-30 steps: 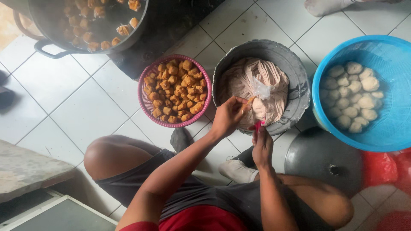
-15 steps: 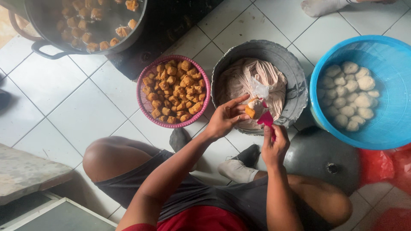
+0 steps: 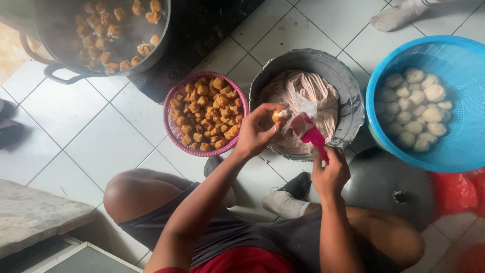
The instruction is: The person scoops a paste from a bowl using a pink spatula and fills small fried balls held in the left hand. The filled balls are placed into a pink basket. A pot of boiling water and a blue colander with uncooked balls are visible nearby.
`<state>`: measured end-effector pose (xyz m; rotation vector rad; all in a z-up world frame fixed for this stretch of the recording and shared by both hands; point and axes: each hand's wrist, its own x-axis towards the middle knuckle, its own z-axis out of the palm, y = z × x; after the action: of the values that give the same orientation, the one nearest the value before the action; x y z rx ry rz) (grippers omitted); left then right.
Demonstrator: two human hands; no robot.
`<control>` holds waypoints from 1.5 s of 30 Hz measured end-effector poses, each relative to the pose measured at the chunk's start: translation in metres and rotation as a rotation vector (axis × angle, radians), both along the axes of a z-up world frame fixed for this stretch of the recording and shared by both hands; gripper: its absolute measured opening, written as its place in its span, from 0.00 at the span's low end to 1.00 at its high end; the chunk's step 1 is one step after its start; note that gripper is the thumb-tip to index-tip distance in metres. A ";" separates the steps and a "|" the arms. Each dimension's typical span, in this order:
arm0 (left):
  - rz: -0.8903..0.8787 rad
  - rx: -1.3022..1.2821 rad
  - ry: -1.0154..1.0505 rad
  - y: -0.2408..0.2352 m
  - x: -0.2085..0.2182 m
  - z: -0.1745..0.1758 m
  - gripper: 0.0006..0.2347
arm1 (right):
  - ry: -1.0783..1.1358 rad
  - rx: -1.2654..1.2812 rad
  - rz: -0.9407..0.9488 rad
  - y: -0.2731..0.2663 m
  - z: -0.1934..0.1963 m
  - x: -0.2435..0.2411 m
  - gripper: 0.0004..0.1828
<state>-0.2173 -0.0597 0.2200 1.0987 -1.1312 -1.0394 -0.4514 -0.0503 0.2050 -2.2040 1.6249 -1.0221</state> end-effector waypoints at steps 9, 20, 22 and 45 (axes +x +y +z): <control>0.052 -0.259 -1.243 -0.021 0.023 0.058 0.10 | -0.141 0.089 0.049 0.014 0.036 0.008 0.12; 0.070 -0.162 -0.412 -0.011 -0.004 0.042 0.13 | -0.876 0.670 0.134 0.008 0.010 0.000 0.16; 0.064 -0.125 -0.233 -0.008 -0.015 0.038 0.13 | -1.030 0.802 0.123 0.011 0.001 0.003 0.16; 0.676 0.442 0.577 -0.037 0.086 -0.147 0.14 | -1.041 0.936 -0.009 0.019 -0.069 -0.022 0.19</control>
<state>-0.1313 -0.0968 0.0735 1.2781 -0.0381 -0.9715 -0.4737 -0.0315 0.1360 -0.8058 1.1794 -0.8731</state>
